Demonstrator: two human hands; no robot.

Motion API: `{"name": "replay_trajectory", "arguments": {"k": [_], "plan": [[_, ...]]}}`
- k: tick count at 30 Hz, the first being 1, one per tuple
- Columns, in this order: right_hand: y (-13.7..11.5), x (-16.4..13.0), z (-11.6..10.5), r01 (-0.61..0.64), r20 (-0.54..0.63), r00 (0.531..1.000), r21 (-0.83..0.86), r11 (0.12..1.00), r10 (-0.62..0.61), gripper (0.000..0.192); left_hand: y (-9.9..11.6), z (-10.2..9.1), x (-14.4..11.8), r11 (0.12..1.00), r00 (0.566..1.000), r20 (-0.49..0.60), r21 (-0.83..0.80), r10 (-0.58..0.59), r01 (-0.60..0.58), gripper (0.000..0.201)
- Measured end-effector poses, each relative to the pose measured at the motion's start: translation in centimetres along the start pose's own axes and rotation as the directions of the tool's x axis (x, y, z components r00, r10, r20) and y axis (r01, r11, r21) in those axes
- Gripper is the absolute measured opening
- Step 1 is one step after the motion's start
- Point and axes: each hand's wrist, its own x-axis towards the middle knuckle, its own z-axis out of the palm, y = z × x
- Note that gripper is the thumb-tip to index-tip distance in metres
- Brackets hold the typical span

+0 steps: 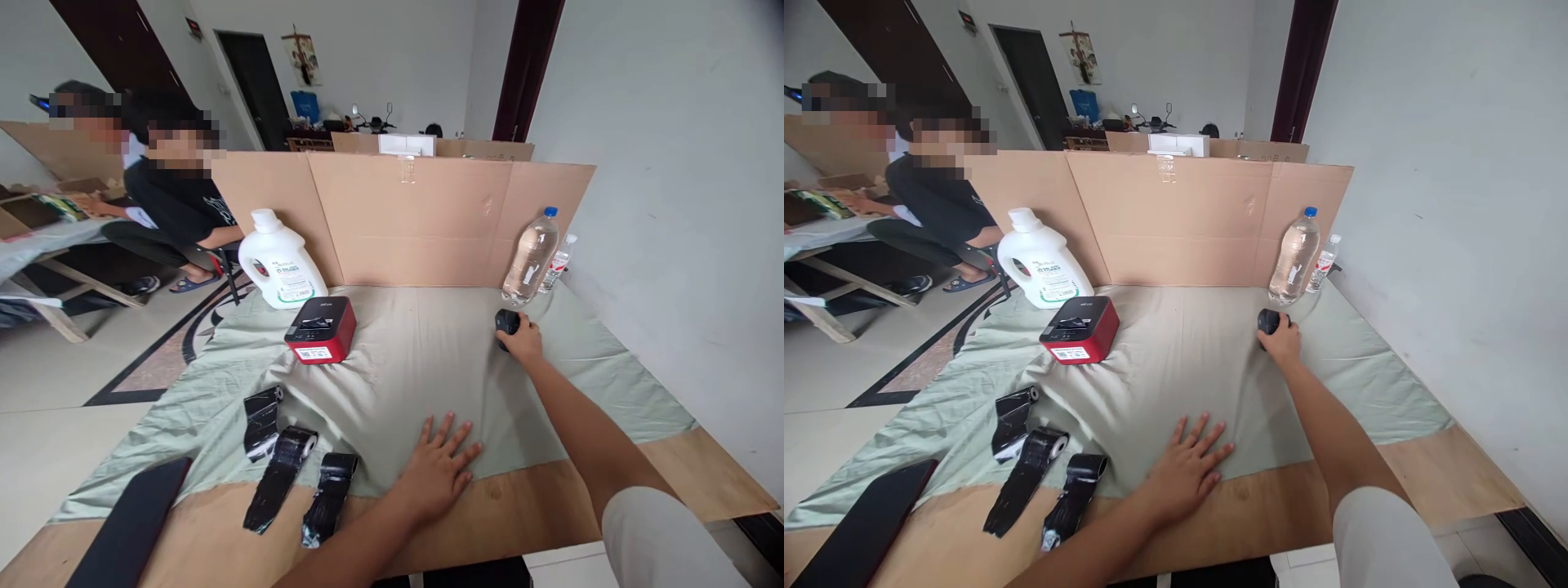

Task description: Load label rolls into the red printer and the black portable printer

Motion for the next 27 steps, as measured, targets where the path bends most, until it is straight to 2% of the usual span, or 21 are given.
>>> {"name": "replay_trajectory", "arguments": {"k": [3, 6, 9, 14, 17, 19, 20, 21, 22, 23, 24, 25, 27], "plan": [[0.3, 4.1, -0.1, -0.086, -0.025, 0.996, -0.014, 0.996, 0.086, 0.082, 0.4, -0.5, -0.5, 0.997, 0.996, 0.054, -0.039, 0.069, -0.067, 0.046], [0.3, 6.4, 0.5, -0.124, -0.04, 0.992, -0.015, 0.992, 0.124, 0.082, 0.5, -1.1, -0.5, 0.994, 0.994, 0.072, -0.085, 0.079, -0.073, 0.045], [0.8, 7.3, 1.5, -0.136, -0.024, 0.991, -0.025, 0.99, 0.135, 0.082, 0.6, -1.7, -0.4, 0.987, 0.996, 0.063, -0.152, 0.056, -0.045, 0.046], [1.8, 6.8, 2.4, -0.101, -0.034, 0.995, -0.079, 0.992, 0.098, 0.082, 1.1, -1.5, -0.5, 0.965, 1.0, -0.002, -0.261, 0.021, -0.021, 0.046], [0.6, 6.0, 2.6, -0.018, -0.139, 0.99, -0.126, 0.992, 0.001, 0.081, 1.0, -1.7, -0.5, 0.914, 0.999, -0.034, -0.405, 0.013, -0.026, 0.049], [-1.8, 5.0, 2.9, 0.11, -0.175, 0.976, -0.117, 0.987, -0.13, 0.075, 0.0, -2.9, -0.7, 0.81, 0.993, -0.111, -0.586, -0.044, -0.03, 0.044], [-3.5, 4.2, 3.1, 0.188, -0.158, 0.967, -0.089, 0.978, -0.2, 0.072, -1.0, -4.0, -0.9, 0.751, 0.976, -0.184, -0.66, -0.117, -0.035, 0.039], [-5.4, 3.3, 3.5, 0.26, -0.124, 0.957, -0.048, 0.965, -0.264, 0.069, -2.3, -5.3, -1.3, 0.704, 0.934, -0.279, -0.709, -0.222, -0.044, 0.035], [-7.4, 2.2, 4.0, 0.329, -0.081, 0.941, -0.001, 0.944, -0.328, 0.067, -4.0, -6.9, -1.7, 0.689, 0.854, -0.387, -0.723, -0.346, -0.048, 0.032], [-9.6, 0.9, 4.6, 0.389, -0.021, 0.921, 0.064, 0.919, -0.388, 0.064, -6.0, -8.7, -2.3, 0.708, 0.722, -0.503, -0.706, -0.476, -0.025, 0.029], [-11.8, -0.6, 5.3, 0.435, 0.021, 0.898, 0.109, 0.894, -0.439, 0.061, -8.5, -10.5, -2.9, 0.736, 0.559, -0.608, -0.677, -0.564, 0.005, 0.028], [-14.1, -2.2, 6.1, 0.477, 0.063, 0.87, 0.152, 0.866, -0.49, 0.058, -11.1, -12.3, -3.6, 0.759, 0.397, -0.684, -0.649, -0.612, 0.052, 0.027], [-18.2, -5.9, 7.9, 0.502, 0.195, 0.772, 0.397, 0.769, -0.605, 0.059, -16.5, -15.4, -5.0, 0.753, 0.123, -0.744, -0.637, -0.656, 0.166, 0.028]]}}
